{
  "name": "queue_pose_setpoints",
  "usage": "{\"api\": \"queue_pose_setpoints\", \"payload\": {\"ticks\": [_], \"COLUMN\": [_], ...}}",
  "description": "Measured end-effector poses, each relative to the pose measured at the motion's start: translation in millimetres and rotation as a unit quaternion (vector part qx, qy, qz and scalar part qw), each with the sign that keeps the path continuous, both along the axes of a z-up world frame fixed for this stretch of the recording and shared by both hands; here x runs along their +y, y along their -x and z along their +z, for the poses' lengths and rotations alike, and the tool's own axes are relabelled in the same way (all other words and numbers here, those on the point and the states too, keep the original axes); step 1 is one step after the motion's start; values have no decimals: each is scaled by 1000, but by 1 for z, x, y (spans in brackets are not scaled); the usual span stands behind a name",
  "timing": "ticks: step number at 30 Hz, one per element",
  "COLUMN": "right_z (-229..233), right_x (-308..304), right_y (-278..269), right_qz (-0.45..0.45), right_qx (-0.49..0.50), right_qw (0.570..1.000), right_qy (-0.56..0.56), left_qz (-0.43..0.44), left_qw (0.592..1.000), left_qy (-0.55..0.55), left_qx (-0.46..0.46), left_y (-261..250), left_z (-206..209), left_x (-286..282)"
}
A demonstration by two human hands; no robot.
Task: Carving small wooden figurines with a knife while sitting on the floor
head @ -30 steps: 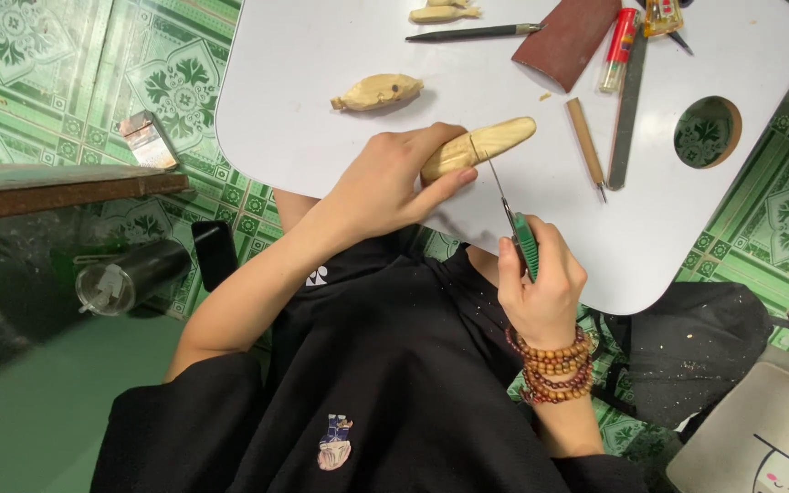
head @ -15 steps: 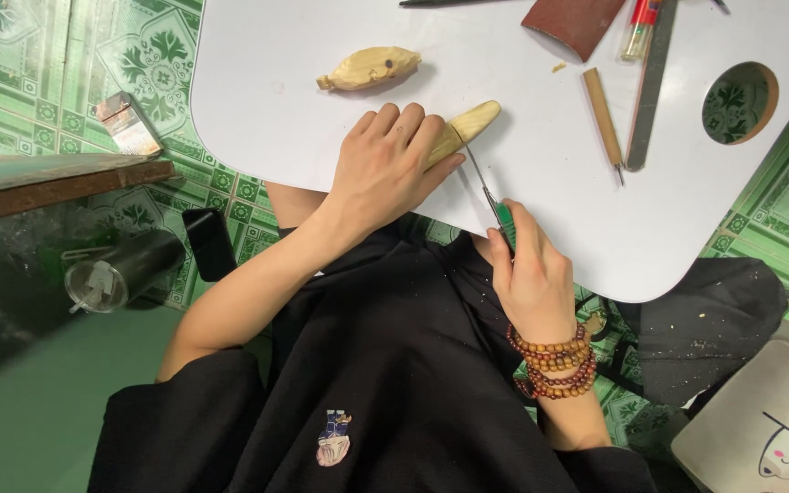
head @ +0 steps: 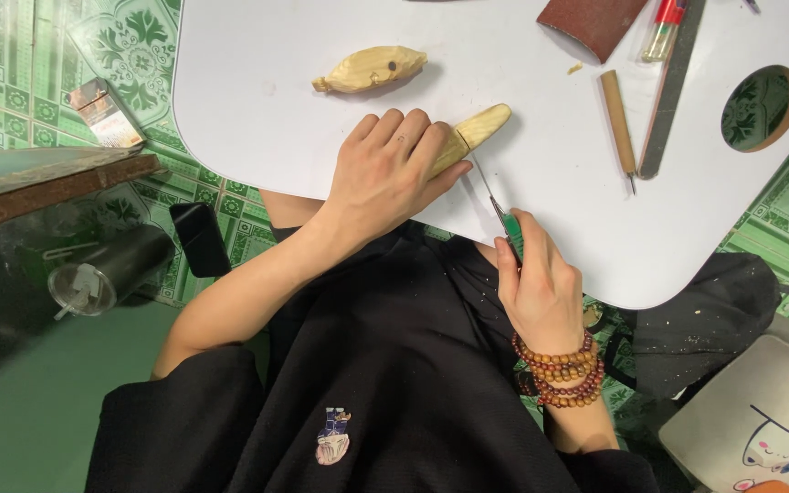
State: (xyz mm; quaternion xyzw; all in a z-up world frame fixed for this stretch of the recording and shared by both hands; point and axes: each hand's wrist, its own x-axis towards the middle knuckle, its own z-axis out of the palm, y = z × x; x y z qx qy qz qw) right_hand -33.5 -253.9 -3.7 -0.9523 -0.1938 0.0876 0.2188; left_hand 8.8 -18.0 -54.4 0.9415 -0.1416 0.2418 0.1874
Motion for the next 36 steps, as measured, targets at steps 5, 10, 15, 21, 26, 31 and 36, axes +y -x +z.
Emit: {"api": "queue_pose_setpoints", "payload": {"ticks": [5,10,15,21,26,31,36], "right_z": [1,0,4,4,-1,8,11], "right_x": [3,2,4,1,-3,2,5], "right_y": [-1,-2,-3,-3,-4,-9,-13], "right_qz": [0,1,7,11,2,10,-12], "right_qx": [5,2,7,57,93,117,156], "right_qw": [1000,1000,1000,994,989,983,982], "right_qy": [8,18,30,88,115,140,102], "left_qz": [2,-14,-24,-22,-26,-25,-28], "left_qw": [1000,1000,999,1000,1000,1000,999], "left_qy": [-10,-22,-21,-18,-11,-18,-12], "left_qx": [-7,-12,-13,-11,-5,0,21], "left_y": [-1,-2,-2,-2,-3,-4,0], "left_z": [1,6,6,4,6,6,5], "left_x": [1,3,4,4,5,5,1]}}
